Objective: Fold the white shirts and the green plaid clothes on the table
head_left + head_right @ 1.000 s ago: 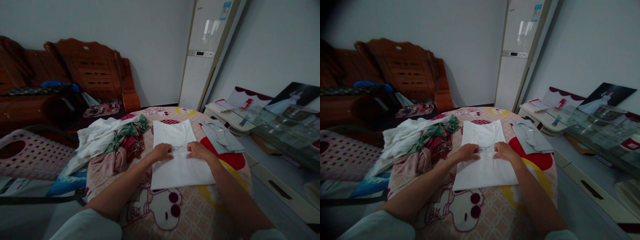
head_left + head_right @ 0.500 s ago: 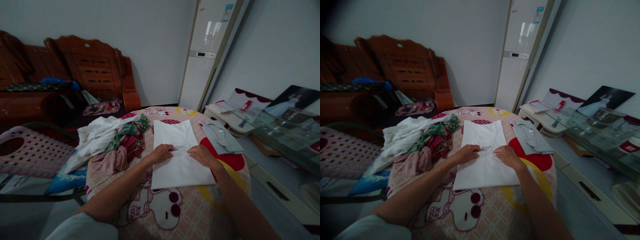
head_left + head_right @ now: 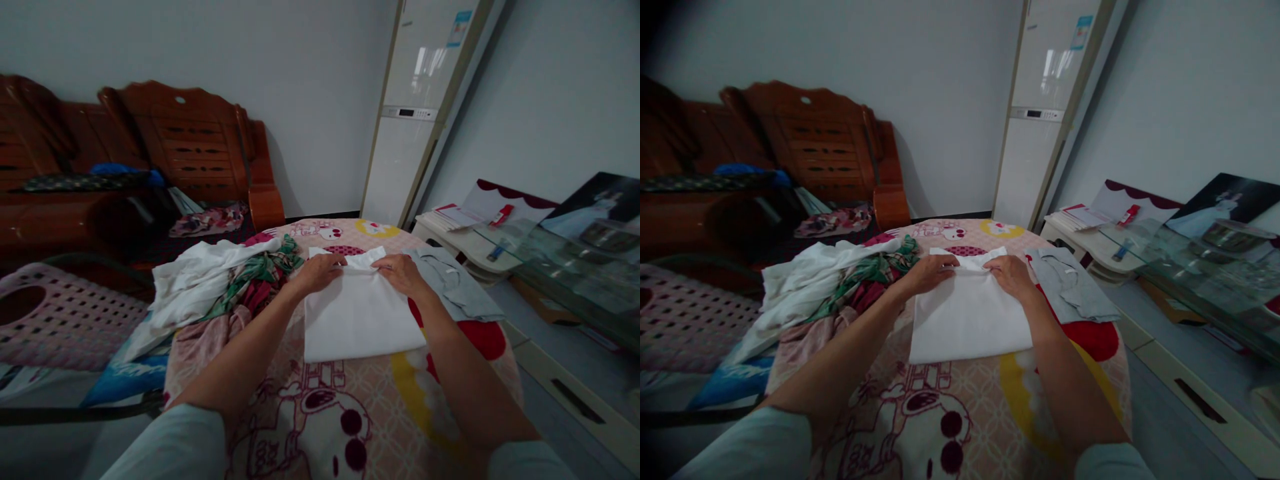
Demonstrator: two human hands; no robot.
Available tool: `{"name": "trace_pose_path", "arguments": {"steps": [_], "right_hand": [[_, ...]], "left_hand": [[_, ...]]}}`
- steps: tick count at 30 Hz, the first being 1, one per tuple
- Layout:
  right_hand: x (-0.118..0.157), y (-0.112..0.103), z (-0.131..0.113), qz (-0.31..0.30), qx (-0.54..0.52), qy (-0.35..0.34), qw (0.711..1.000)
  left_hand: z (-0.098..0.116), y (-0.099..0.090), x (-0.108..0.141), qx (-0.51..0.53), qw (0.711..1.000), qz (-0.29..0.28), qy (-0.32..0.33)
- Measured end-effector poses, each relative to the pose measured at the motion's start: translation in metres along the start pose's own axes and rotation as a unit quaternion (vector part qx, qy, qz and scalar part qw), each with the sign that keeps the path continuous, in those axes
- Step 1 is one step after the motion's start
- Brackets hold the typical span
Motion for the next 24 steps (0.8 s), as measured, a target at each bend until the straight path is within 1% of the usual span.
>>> {"name": "trace_pose_path", "arguments": {"steps": [4,7,9,12,14,15,17,19,20,21,23,24], "right_hand": [[-0.033,0.005,0.005,0.0,0.048,0.002,0.999],[-0.054,0.012,0.008,-0.002,0.077,0.005,0.997],[-0.064,0.022,0.011,-0.006,0.101,0.022,0.995],[-0.07,0.044,0.016,-0.017,0.13,0.043,0.99],[-0.067,0.06,0.019,-0.026,0.146,0.044,0.988],[-0.063,0.067,0.021,-0.027,0.153,0.043,0.987],[-0.053,0.079,0.023,-0.023,0.158,0.041,0.986],[-0.039,0.089,0.023,-0.024,0.152,0.035,0.987],[-0.032,0.092,0.023,-0.03,0.147,0.029,0.988],[-0.025,0.096,0.023,-0.038,0.14,0.022,0.989],[-0.011,0.101,0.023,-0.055,0.126,0.012,0.99],[-0.005,0.103,0.023,-0.062,0.118,0.011,0.991]], "left_hand": [[-0.014,0.001,-0.028,-0.021,1.0,0.02,0.0],[-0.026,0.005,-0.046,-0.046,0.999,0.027,-0.01],[-0.034,0.011,-0.056,-0.061,0.998,0.022,-0.018],[-0.045,0.028,-0.065,-0.078,0.996,0.011,-0.031],[-0.05,0.041,-0.066,-0.099,0.994,0.016,-0.037],[-0.05,0.047,-0.065,-0.111,0.993,0.027,-0.037],[-0.047,0.058,-0.059,-0.129,0.989,0.066,-0.033],[-0.04,0.067,-0.048,-0.121,0.988,0.095,-0.019],[-0.035,0.072,-0.042,-0.106,0.99,0.095,-0.004],[-0.031,0.078,-0.034,-0.089,0.993,0.083,0.012],[-0.026,0.087,-0.018,-0.068,0.996,0.042,0.033],[-0.026,0.09,-0.011,-0.069,0.997,0.023,0.032]]}}
Point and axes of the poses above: each hand's wrist, its own x-axis away from the middle knuckle, its own y-axis out of the palm, z = x × y, the point moved 3 cm from there along -x, towards the middle knuckle, and after that the axes turned 11 degrees about z, right-handed, at the moved point
